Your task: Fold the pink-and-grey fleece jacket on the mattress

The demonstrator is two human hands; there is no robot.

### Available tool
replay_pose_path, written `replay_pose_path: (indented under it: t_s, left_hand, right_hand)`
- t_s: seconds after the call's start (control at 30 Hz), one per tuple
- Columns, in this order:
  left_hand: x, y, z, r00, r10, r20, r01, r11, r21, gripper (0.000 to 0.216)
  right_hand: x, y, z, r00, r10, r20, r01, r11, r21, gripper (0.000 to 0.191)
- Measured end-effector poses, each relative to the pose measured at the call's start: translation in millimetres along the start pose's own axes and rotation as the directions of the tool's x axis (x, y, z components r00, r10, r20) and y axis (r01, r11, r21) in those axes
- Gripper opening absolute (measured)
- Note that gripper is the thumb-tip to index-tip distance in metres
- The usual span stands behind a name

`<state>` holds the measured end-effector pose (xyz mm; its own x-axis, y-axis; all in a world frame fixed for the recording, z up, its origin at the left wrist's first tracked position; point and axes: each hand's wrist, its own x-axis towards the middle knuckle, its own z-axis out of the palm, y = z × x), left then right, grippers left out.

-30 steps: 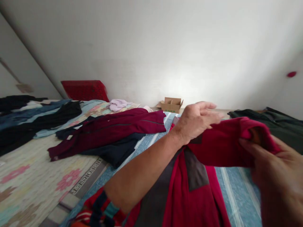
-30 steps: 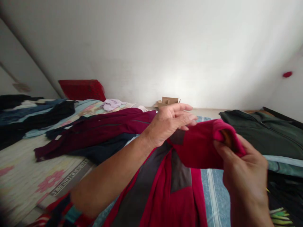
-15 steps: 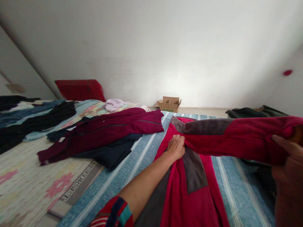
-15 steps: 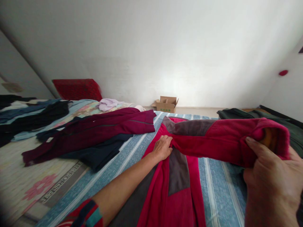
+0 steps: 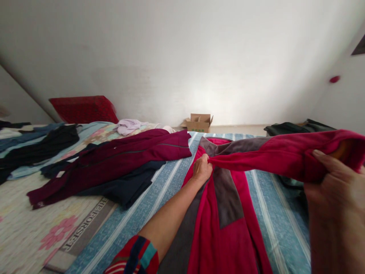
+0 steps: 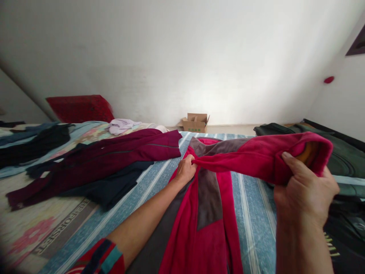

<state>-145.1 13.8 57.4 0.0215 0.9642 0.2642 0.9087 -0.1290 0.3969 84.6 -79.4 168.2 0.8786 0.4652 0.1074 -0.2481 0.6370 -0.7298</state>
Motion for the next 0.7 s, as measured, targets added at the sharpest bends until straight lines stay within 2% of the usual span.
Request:
replay_pose_path:
  t_s: [0.23,0.4,0.53,0.7]
  left_hand:
    - [-6.7,-1.1,3.3,0.999,0.036,-0.023,-0.037,0.998,-0.046,0.013]
    - [-13.4,-3.7,6.6,0.997,0.065,-0.046,-0.067,0.996,-0.053,0.015]
    - [-19.1,-4.8,6.7,0.991,0.128,-0.036,-0.129,0.99,-0.051,0.019]
    - [-22.4,-6.2,6.5,0.988,0.153,-0.026,-0.155,0.985,-0.077,0.026]
  right_hand:
    - [-7.3,-0.5,0.6,0.997,-0.006,0.075,0.005,1.0,0.024,0.035]
    - [-10.5,-7.7,2.6,1.0,0.017,0.019,-0.017,1.0,-0.009,0.036]
    - [-12.3,-13.6,3.5,0.998,0.01,-0.061,-0.018,0.991,-0.131,0.033]
    - [-11.6,-16.0,0.7,0.997,-0.009,-0.071,-0.01,0.968,-0.251,0.029]
